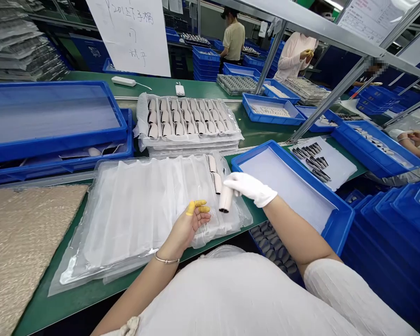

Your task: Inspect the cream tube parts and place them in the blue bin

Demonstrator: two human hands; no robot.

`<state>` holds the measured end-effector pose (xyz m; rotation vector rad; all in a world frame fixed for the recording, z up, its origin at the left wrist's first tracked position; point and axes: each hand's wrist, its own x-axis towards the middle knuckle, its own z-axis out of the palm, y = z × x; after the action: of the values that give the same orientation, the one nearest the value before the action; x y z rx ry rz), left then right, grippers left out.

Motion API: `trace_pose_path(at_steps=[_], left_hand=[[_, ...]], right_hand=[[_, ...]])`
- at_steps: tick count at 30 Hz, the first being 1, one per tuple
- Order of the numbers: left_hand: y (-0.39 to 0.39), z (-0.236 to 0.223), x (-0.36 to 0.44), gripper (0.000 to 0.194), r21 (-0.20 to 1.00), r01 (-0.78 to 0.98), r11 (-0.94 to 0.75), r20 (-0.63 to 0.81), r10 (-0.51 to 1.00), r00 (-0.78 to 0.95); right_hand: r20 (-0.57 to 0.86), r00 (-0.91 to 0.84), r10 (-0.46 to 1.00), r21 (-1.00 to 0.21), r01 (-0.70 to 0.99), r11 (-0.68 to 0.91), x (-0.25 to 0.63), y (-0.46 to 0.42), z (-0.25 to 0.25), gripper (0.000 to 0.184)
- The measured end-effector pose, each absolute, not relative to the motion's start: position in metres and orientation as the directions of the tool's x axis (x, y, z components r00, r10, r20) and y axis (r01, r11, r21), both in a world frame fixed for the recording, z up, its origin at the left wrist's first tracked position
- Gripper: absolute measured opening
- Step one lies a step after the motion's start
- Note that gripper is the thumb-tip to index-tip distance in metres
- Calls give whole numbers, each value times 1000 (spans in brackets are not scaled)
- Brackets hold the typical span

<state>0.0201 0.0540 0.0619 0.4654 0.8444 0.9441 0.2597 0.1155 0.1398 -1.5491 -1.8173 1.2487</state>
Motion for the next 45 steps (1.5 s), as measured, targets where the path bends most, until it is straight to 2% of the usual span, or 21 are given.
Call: trace_pose_path(at_steps=[2, 5, 8, 16, 21, 25, 36, 40, 45], left_hand=[[54, 56, 20, 47, 671, -521, 528, -446, 848, 285], [53, 51, 20, 43, 654, -543, 527, -443, 849, 289], [54, 48, 17, 43, 639, -553, 535, -431, 844, 319], [53, 48, 13, 39, 605, -580, 546, -412, 838, 358], [54, 46, 12, 37, 584, -593, 554, -402, 832, 382], [54, 45, 9, 35, 569, -610, 552, -397, 834, 384], [55, 43, 8, 34, 549, -620, 561, -392, 828, 402], [54, 44, 8, 35, 552, -624, 553, -390, 833, 393], [55, 42, 8, 37, 546, -626, 557, -392, 830, 397]], right_hand=[[-304, -389, 870, -632, 765, 121, 252, 118, 126, 38], [-387, -428, 817, -389, 879, 277, 242, 122, 105, 34], [-433, -405, 805, -301, 907, 295, 236, 128, 94, 29], [-532, -297, 793, -135, 954, 267, 217, 130, 91, 35], [-502, -264, 824, -123, 965, 234, 214, 121, 82, 31], [-431, -246, 868, -148, 968, 200, 222, 111, 84, 37], [-362, -235, 902, -198, 965, 172, 229, 118, 71, 23], [-263, -276, 925, -239, 947, 215, 231, 110, 60, 22], [-73, -307, 949, -294, 916, 274, 237, 88, 56, 17]])
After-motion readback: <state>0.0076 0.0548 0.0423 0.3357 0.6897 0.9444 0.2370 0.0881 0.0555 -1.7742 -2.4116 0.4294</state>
